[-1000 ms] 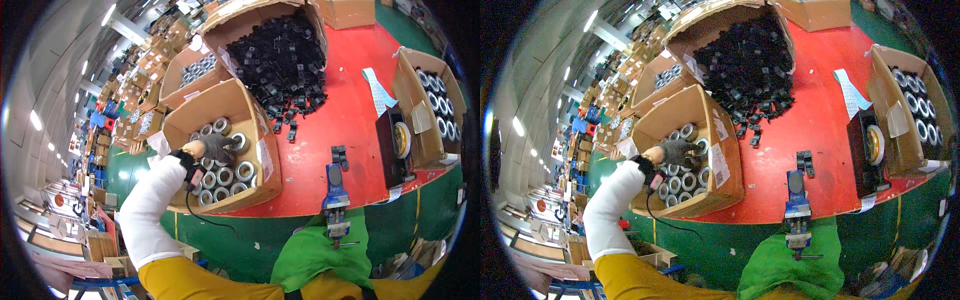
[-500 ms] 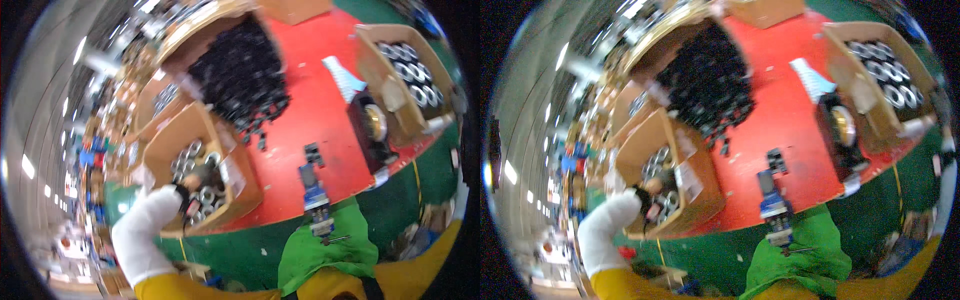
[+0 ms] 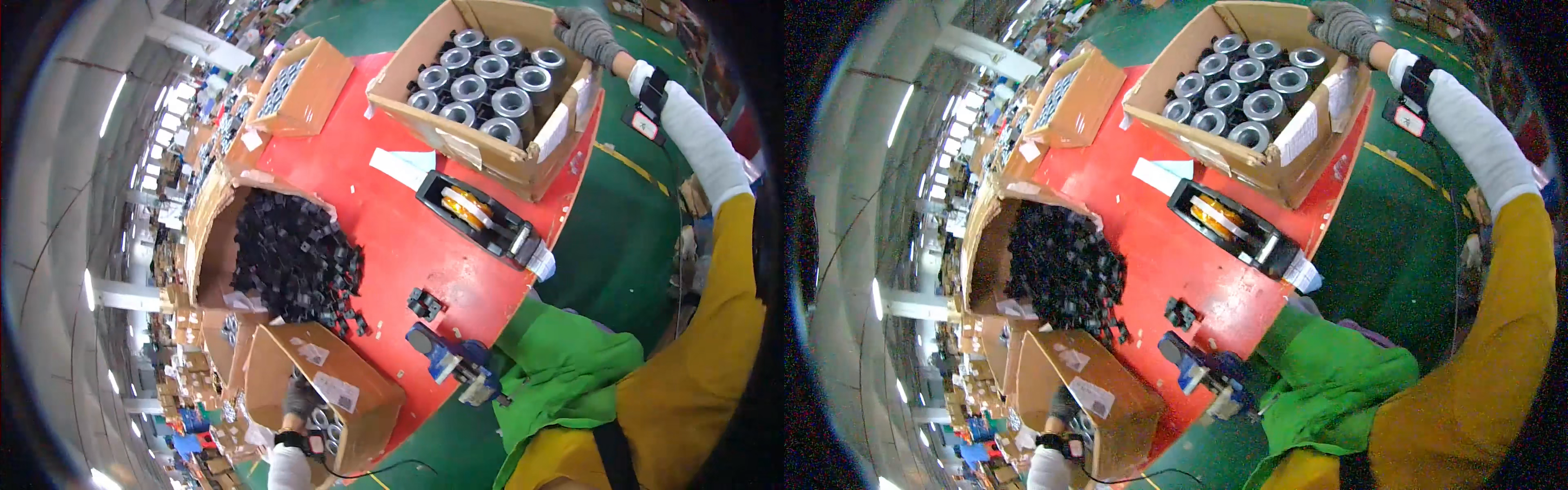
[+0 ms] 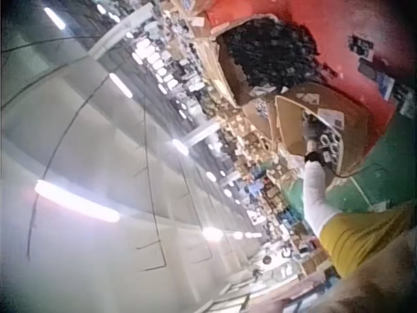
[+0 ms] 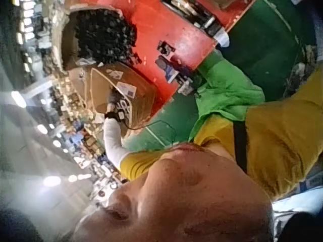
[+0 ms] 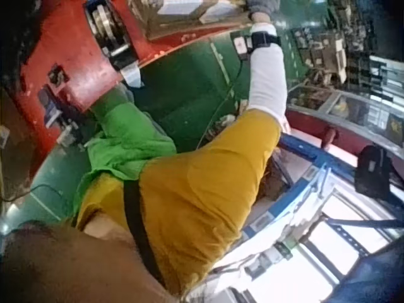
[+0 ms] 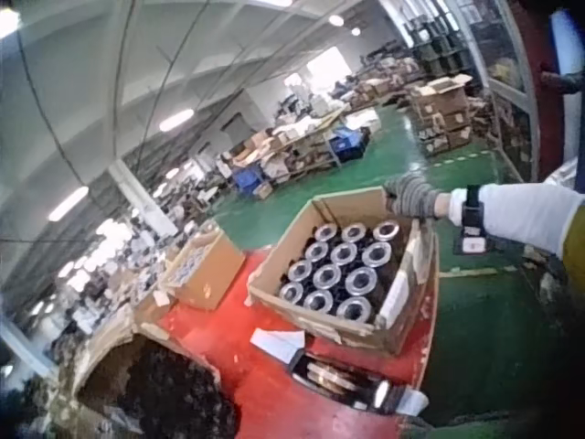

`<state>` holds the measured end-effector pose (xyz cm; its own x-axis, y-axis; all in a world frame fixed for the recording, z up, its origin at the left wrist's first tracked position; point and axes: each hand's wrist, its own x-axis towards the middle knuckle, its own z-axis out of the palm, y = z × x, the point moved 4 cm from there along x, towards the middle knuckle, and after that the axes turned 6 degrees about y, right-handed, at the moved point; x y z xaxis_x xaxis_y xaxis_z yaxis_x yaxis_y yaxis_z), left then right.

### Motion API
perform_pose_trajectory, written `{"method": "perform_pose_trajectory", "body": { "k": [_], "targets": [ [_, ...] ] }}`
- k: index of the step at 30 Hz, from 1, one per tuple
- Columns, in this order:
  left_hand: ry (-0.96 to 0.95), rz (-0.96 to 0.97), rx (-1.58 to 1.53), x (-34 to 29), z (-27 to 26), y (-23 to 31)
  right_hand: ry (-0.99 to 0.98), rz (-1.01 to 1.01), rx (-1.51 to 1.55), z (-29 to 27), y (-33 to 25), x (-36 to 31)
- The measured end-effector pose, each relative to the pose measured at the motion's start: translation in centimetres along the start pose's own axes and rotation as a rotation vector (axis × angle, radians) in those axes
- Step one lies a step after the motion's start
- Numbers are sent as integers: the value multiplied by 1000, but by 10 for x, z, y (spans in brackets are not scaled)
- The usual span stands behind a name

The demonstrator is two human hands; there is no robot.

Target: Assembling small industrial components by combining metal rings and plastic housings at a workbench.

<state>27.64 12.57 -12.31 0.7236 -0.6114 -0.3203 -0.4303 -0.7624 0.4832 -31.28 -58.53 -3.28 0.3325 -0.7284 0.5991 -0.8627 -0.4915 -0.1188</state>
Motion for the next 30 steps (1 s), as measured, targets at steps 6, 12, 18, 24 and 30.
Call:
{"method": "perform_pose_trajectory", "body": {
  "k": [6, 12, 18, 24, 30],
  "targets": [
    [260, 5, -103, -112, -88, 95, 112, -122, 102, -15, -30, 17],
    [333, 292, 9, -173, -61, 222, 229, -98, 157, -13, -36, 8],
    [135, 421, 341, -181, 44, 283, 271, -162, 172, -17, -32, 3],
    [55, 296, 612, -152, 114, 265, 249, -140, 187, 1, -22, -2],
    [86, 162, 880, -114, 147, 244, 335, -110, 129, -27, -49, -11]
  ]
}}
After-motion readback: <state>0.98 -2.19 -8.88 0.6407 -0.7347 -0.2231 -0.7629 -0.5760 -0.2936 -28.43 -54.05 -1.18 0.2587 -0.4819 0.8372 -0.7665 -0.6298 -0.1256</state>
